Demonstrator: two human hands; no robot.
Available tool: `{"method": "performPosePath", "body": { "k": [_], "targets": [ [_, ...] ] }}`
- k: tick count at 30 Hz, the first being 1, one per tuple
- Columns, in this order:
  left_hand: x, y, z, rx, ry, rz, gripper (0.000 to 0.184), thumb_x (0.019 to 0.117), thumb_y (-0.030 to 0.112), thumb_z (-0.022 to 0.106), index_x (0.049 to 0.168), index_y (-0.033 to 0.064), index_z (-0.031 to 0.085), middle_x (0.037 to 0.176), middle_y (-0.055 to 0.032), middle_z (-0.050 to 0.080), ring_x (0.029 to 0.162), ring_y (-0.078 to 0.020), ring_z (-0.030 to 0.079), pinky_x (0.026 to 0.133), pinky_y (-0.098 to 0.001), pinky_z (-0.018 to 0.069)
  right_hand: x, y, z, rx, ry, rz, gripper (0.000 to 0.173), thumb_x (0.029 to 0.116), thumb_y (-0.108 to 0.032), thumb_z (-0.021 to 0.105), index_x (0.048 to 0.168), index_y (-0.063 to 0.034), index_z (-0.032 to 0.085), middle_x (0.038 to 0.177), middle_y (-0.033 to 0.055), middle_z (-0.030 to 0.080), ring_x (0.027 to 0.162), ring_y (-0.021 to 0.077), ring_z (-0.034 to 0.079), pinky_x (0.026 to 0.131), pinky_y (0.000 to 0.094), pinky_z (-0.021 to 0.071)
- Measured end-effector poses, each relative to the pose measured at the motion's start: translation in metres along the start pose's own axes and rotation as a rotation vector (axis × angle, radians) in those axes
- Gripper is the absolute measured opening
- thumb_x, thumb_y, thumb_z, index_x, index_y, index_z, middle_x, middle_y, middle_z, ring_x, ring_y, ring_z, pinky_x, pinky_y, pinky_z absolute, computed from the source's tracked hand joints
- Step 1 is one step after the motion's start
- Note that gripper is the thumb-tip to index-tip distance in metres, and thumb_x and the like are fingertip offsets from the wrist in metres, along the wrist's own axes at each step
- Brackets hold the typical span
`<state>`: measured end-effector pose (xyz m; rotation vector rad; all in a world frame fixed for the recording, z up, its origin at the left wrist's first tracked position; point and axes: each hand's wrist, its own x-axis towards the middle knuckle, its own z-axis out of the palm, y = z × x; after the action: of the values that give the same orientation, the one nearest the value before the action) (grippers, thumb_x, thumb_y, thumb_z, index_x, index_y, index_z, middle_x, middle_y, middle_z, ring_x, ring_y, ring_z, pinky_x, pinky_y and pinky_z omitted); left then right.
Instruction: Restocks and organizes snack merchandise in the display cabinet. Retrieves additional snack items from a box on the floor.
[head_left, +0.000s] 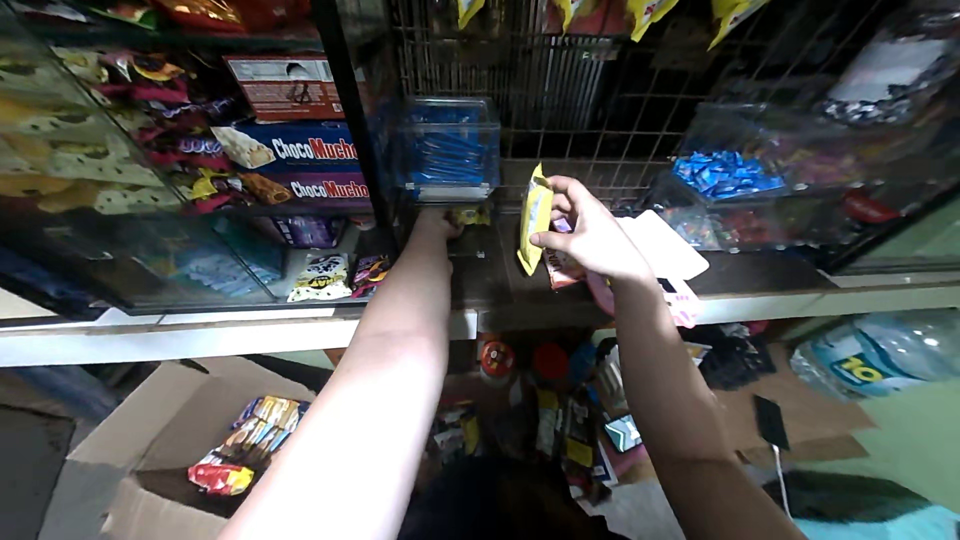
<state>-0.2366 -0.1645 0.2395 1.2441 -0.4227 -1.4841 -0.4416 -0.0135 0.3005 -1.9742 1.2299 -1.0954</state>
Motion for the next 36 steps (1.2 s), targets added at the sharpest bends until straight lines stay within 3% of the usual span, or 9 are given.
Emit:
{"method": "performPosePath", "body": {
  "k": [3, 5, 7, 11, 17, 22, 27, 32, 36],
  "targets": [
    [-0.003, 0.001, -0.006, 0.413, -0.003, 0.045, 0.032, 0.1015, 0.006, 0.055, 0.134, 0.0063, 0.051, 0.112, -0.0116, 0.055, 0.086, -0.0182, 0.054, 0.075, -0.0311, 0.0492, 0.006, -0.001, 0.007, -0.012, 0.031, -0.05, 0.069, 0.0851, 0.002, 0.075, 0.147, 0.001, 0.043, 0.132, 0.0159, 0.063, 0.115, 0.0138, 0.064, 0.099, 0.0299, 0.0523],
    [-0.008, 0.002, -0.006, 0.898, -0.039, 0.141, 0.036, 0.1045, 0.011, 0.054, 0.139, 0.0007, 0.049, 0.126, -0.0158, 0.056, 0.101, -0.0211, 0.056, 0.087, -0.0344, 0.0485, 0.011, -0.006, 0.014, -0.046, 0.043, -0.077, 0.066, 0.0847, 0.003, 0.076, 0.144, 0.0032, 0.046, 0.133, 0.0193, 0.062, 0.117, 0.0168, 0.063, 0.1, 0.0309, 0.0514],
    [-0.022, 0.007, -0.008, 1.463, -0.14, 0.284, 0.038, 0.1061, 0.012, 0.05, 0.137, -0.0103, 0.052, 0.142, -0.0283, 0.053, 0.132, -0.0375, 0.052, 0.109, -0.0533, 0.0416, 0.017, -0.007, 0.022, -0.087, 0.054, -0.102, 0.065, 0.0845, 0.003, 0.077, 0.143, 0.0041, 0.048, 0.132, 0.0213, 0.062, 0.117, 0.0213, 0.065, 0.1, 0.034, 0.0521],
    [-0.054, 0.014, -0.005, 2.024, -0.226, 0.363, 0.033, 0.1018, 0.013, 0.056, 0.125, -0.0104, 0.061, 0.133, -0.0331, 0.057, 0.128, -0.0498, 0.053, 0.1, -0.0705, 0.0415, 0.028, -0.003, 0.048, -0.12, 0.072, -0.182, 0.063, 0.0879, 0.002, 0.074, 0.144, 0.0036, 0.047, 0.126, 0.0225, 0.065, 0.104, 0.0254, 0.07, 0.092, 0.0375, 0.0564],
    [-0.11, 0.015, -0.042, 1.917, -0.292, 0.557, 0.024, 0.0967, 0.003, 0.063, 0.116, -0.0104, 0.064, 0.118, -0.0313, 0.064, 0.113, -0.0482, 0.062, 0.094, -0.0662, 0.0484, 0.029, 0.006, 0.072, -0.396, 0.143, -0.364, 0.048, 0.0911, 0.007, 0.062, 0.138, 0.0075, 0.051, 0.124, 0.0271, 0.066, 0.109, 0.0425, 0.069, 0.092, 0.0553, 0.0558],
    [-0.163, 0.001, -0.088, 1.881, -0.271, 0.764, 0.033, 0.096, 0.0, 0.062, 0.129, -0.0058, 0.061, 0.135, -0.0232, 0.058, 0.119, -0.0398, 0.062, 0.099, -0.0545, 0.0513, 0.041, 0.01, 0.087, -0.521, -0.109, -0.394, 0.032, 0.0988, 0.004, 0.054, 0.13, 0.0029, 0.061, 0.128, 0.0226, 0.066, 0.121, 0.0392, 0.064, 0.101, 0.0532, 0.0517],
    [-0.17, -0.006, -0.109, 1.824, -0.222, 0.851, 0.042, 0.1006, -0.001, 0.055, 0.142, -0.0084, 0.051, 0.144, -0.0255, 0.053, 0.131, -0.0398, 0.055, 0.109, -0.0521, 0.0451, 0.085, -0.008, 0.109, -0.755, -0.401, -0.086, 0.036, 0.0954, 0.006, 0.06, 0.131, 0.0015, 0.06, 0.122, 0.028, 0.065, 0.117, 0.0474, 0.062, 0.095, 0.0624, 0.0505],
    [-0.164, -0.008, -0.099, 1.744, -0.265, 0.851, 0.043, 0.104, 0.01, 0.054, 0.142, -0.0096, 0.05, 0.148, -0.0259, 0.05, 0.137, -0.0368, 0.051, 0.113, -0.0496, 0.0407, 0.093, -0.038, 0.142, -0.913, -0.427, 0.15, 0.021, 0.0995, 0.003, 0.055, 0.116, 0.01, 0.066, 0.121, 0.0292, 0.065, 0.114, 0.0474, 0.063, 0.089, 0.0614, 0.0518],
    [-0.143, -0.008, -0.093, 1.738, -0.305, 0.833, 0.039, 0.1083, 0.016, 0.045, 0.136, -0.0097, 0.056, 0.146, -0.0265, 0.05, 0.138, -0.0375, 0.049, 0.114, -0.05, 0.0396, 0.102, -0.033, 0.156, -0.911, -0.461, 0.289, 0.024, 0.1008, 0.0, 0.054, 0.12, 0.01, 0.064, 0.128, 0.0285, 0.062, 0.119, 0.0453, 0.061, 0.092, 0.0596, 0.0515]
  ]
}}
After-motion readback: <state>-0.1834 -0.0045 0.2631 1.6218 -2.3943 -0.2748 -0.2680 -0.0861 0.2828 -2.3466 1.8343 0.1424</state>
